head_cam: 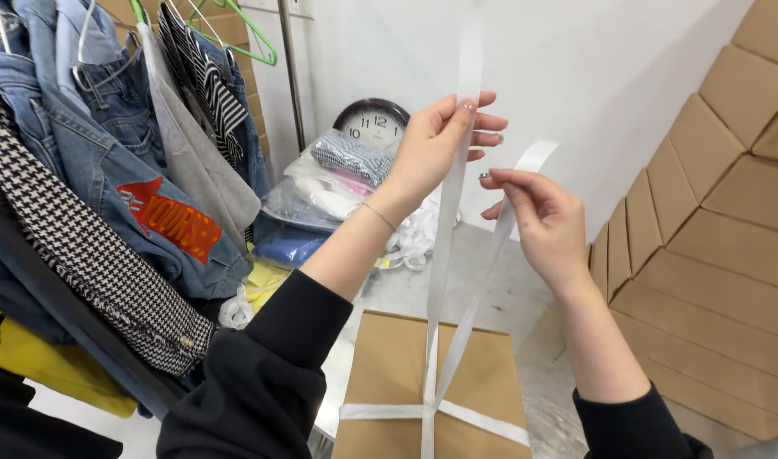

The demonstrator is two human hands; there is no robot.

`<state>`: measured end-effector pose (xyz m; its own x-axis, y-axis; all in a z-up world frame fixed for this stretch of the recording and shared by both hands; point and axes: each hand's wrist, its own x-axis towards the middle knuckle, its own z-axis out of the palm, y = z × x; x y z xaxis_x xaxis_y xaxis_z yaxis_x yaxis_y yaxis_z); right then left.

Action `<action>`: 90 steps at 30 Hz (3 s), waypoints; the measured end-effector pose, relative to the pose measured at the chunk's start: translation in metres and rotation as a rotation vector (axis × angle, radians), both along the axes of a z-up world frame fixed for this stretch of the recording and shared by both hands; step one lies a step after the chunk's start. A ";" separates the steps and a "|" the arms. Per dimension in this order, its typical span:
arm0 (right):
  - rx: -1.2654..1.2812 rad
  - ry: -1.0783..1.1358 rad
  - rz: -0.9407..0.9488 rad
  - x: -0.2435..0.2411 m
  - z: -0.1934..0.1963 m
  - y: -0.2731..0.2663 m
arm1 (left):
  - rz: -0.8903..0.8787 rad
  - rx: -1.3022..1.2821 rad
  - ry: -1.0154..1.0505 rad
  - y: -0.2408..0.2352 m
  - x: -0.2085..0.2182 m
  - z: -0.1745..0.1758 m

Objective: The person ties a white ribbon around a brown cardboard box placed on a metal table. They wrap the ribbon around the box multiple times, crossing it over the center, and then tie a knot to secure it.

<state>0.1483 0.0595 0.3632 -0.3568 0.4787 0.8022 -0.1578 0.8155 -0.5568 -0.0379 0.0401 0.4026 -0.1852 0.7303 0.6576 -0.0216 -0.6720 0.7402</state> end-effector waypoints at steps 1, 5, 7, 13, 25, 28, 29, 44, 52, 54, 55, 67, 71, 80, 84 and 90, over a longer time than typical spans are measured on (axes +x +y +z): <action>-0.008 -0.004 -0.004 0.005 -0.002 0.005 | -0.004 -0.008 -0.004 0.000 -0.004 -0.008; -0.306 -0.085 0.030 0.036 -0.041 0.026 | 0.268 -0.230 0.147 -0.010 -0.035 -0.075; -0.403 -0.159 0.045 0.063 -0.071 0.035 | 0.425 -0.302 0.311 -0.039 -0.054 -0.112; -0.548 -1.244 -0.305 0.162 -0.144 0.017 | 0.705 -0.921 1.043 -0.139 -0.149 -0.264; -0.339 -1.212 -0.255 0.129 -0.297 -0.058 | 0.218 -0.796 1.207 -0.128 0.002 -0.391; -0.291 -1.313 -0.148 0.107 -0.312 -0.075 | 0.251 -0.810 1.250 -0.119 0.011 -0.398; -0.277 -1.319 -0.160 0.108 -0.321 -0.076 | 0.230 -0.826 1.207 -0.118 0.011 -0.400; -0.232 -1.044 -0.570 0.147 -0.379 -0.087 | 0.009 -0.948 0.987 -0.114 0.005 -0.400; -0.723 -0.796 -0.563 0.142 -0.368 -0.080 | 0.073 -0.875 1.133 -0.112 0.015 -0.405; -0.863 -1.023 -0.497 0.148 -0.363 -0.065 | 0.076 -0.952 1.155 -0.112 0.019 -0.399; -0.866 -1.024 -0.500 0.148 -0.358 -0.062 | 0.072 -0.951 1.155 -0.112 0.020 -0.393; -0.671 -1.435 -0.434 0.157 -0.330 -0.006 | 0.044 -0.999 1.197 -0.109 0.019 -0.382; -0.677 -1.225 -0.189 0.174 -0.325 0.012 | 0.011 -0.998 1.155 -0.108 0.020 -0.386; -0.663 -1.180 -0.088 0.181 -0.334 0.049 | -0.050 -1.044 1.032 -0.111 0.016 -0.375; -0.736 -1.031 -0.005 0.193 -0.346 0.064 | -0.018 -1.068 0.926 -0.116 0.014 -0.364; -0.900 -0.899 0.075 0.204 -0.344 0.074 | -0.074 -1.104 0.786 -0.117 0.002 -0.354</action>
